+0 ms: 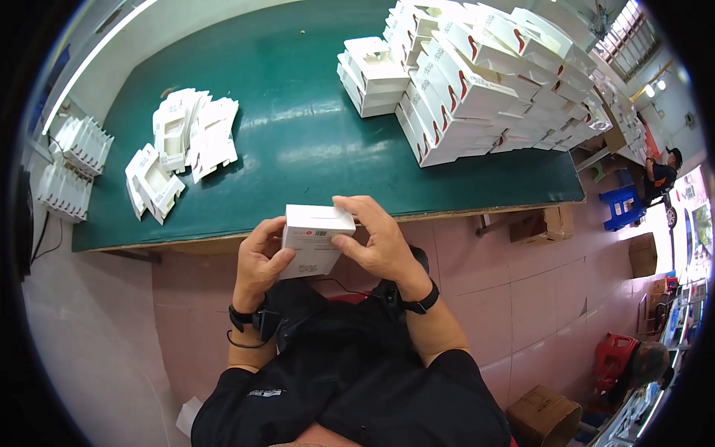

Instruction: The person picks up a flat box from a pile, folds the sides and flaps by hand to form its shape, and places the completed box onto a stack.

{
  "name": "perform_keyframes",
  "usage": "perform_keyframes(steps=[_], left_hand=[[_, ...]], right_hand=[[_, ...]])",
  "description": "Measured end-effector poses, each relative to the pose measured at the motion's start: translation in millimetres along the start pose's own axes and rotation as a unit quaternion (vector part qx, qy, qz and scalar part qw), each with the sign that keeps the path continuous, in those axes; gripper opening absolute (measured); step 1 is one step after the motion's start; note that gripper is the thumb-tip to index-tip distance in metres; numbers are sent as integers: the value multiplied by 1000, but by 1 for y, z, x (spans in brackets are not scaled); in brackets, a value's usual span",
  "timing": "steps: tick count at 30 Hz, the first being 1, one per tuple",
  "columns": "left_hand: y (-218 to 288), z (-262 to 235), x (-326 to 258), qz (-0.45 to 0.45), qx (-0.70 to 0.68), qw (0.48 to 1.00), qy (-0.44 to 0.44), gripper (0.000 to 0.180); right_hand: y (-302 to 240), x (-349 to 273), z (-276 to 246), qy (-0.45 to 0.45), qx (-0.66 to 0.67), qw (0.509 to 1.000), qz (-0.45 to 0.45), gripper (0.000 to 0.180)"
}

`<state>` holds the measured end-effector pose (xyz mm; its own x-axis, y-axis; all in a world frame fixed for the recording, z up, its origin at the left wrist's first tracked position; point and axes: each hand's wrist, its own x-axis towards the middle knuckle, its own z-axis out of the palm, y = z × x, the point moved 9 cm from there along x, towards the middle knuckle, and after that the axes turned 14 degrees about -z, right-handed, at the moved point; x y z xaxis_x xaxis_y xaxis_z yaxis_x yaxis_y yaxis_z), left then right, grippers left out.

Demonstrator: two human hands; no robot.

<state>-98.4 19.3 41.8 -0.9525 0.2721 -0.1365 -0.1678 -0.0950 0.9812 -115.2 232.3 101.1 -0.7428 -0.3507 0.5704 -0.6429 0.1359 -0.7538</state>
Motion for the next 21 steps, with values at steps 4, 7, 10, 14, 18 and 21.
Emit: perform_keyframes(steps=[4, 7, 10, 14, 18, 21], left_hand=[[29, -4, -7, 108, 111, 987, 50, 53], [49, -7, -16, 183, 156, 964, 112, 50], [48, -21, -19, 220, 145, 946, 190, 51], [31, -25, -15, 156, 26, 972, 175, 54], [11, -14, 2, 120, -114, 982, 87, 55], [6, -3, 10, 101, -200, 973, 46, 53]], right_hand=[[-11, 9, -3, -69, -6, 997, 25, 60], [-28, 17, -15, -21, -38, 998, -36, 61], [-39, 21, -25, 32, -76, 993, -88, 61], [-55, 19, -32, 91, -130, 976, -152, 58], [-61, 17, -23, 84, -159, 960, -215, 52], [-47, 10, -7, 70, -170, 952, -246, 48]])
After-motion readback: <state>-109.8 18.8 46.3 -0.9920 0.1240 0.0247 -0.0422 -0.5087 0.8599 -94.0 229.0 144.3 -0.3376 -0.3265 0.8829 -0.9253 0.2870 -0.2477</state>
